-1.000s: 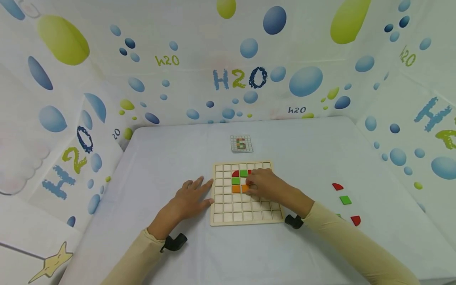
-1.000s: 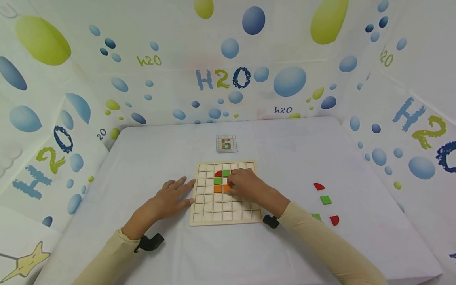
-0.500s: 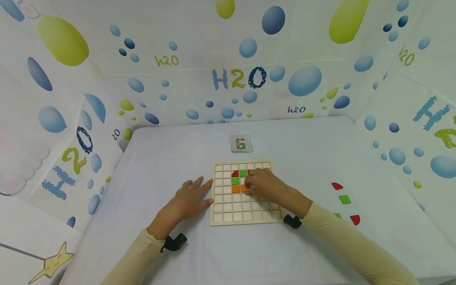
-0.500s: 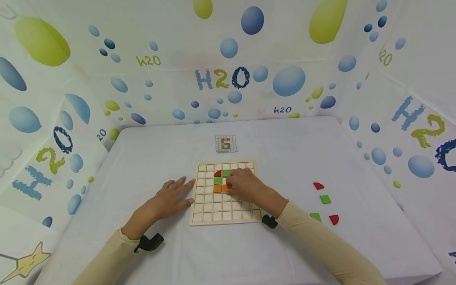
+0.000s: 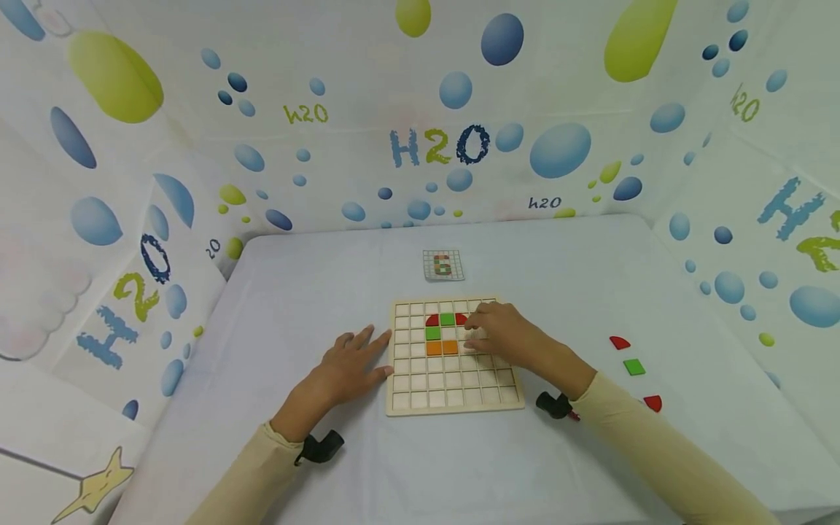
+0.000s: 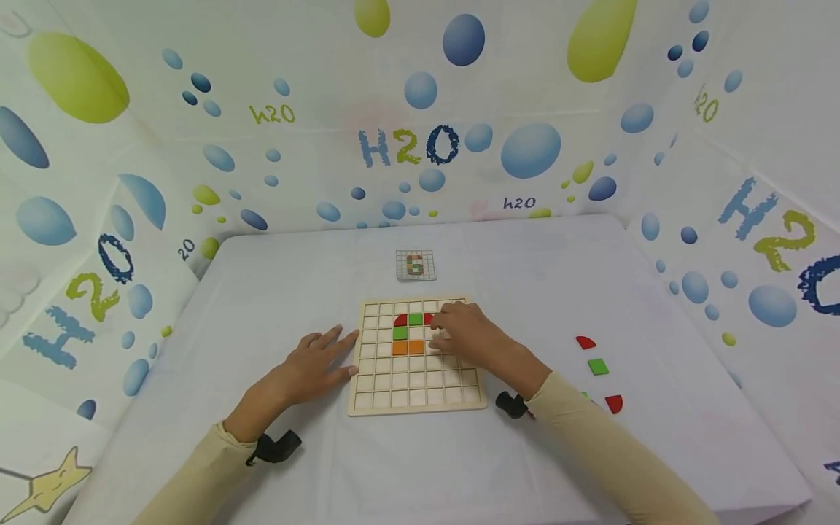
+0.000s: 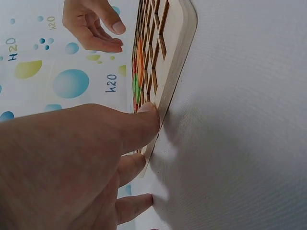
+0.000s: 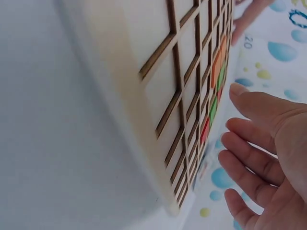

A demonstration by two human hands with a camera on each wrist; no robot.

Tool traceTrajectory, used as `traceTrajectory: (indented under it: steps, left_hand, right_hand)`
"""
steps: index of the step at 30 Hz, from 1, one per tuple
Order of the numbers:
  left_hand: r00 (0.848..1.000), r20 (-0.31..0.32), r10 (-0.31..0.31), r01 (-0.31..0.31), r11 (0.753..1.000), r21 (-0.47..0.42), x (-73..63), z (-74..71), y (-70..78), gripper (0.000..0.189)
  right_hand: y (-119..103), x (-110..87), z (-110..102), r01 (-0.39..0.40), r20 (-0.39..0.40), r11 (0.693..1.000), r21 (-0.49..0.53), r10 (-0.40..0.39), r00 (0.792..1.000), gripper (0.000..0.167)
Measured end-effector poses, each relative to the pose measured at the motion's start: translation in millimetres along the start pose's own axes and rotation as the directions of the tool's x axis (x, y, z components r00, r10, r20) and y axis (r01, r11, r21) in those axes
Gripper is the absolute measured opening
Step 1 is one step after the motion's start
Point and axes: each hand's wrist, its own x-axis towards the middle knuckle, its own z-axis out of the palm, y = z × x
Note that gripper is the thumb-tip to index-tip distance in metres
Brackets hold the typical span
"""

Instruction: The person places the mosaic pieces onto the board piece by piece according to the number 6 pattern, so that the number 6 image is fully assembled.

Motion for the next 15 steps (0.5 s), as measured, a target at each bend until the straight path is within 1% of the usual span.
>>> traceTrajectory:
  steps: [4, 7, 11, 15]
  left_hand:
    - [1.0, -0.001, -0.004, 0.004, 1.0, 0.002, 1.6, 0.6, 0.0, 0.071]
    - [1.0, 0.003, -0.006, 0.006, 1.0, 0.002, 2.3, 1.2, -1.0, 0.071]
    - [1.0, 0.0, 0.004, -0.004, 1.0, 0.01, 2.8, 2.5, -2.1, 0.071]
    - [1.0, -0.001, 0.008, -0.008, 1.0, 0.026, 3.2, 2.1, -1.3, 0.071]
  right_hand:
    - [13, -10.0, -7, -0.058, -0.007, 0.995, 0.082, 0.059, 0.998, 0.033]
    - [23, -18.6, -16, -0.106, -0.013, 0.986, 0.126, 0.108, 0.994, 0.034]
    - [41, -31.5, -30, -0.149, -0.056, 0.978, 0.147, 0.159, 0.986, 0.036]
    - [61, -48.1, -42, -0.192, -0.111, 0.968, 0.163, 0.211, 0.971, 0.037]
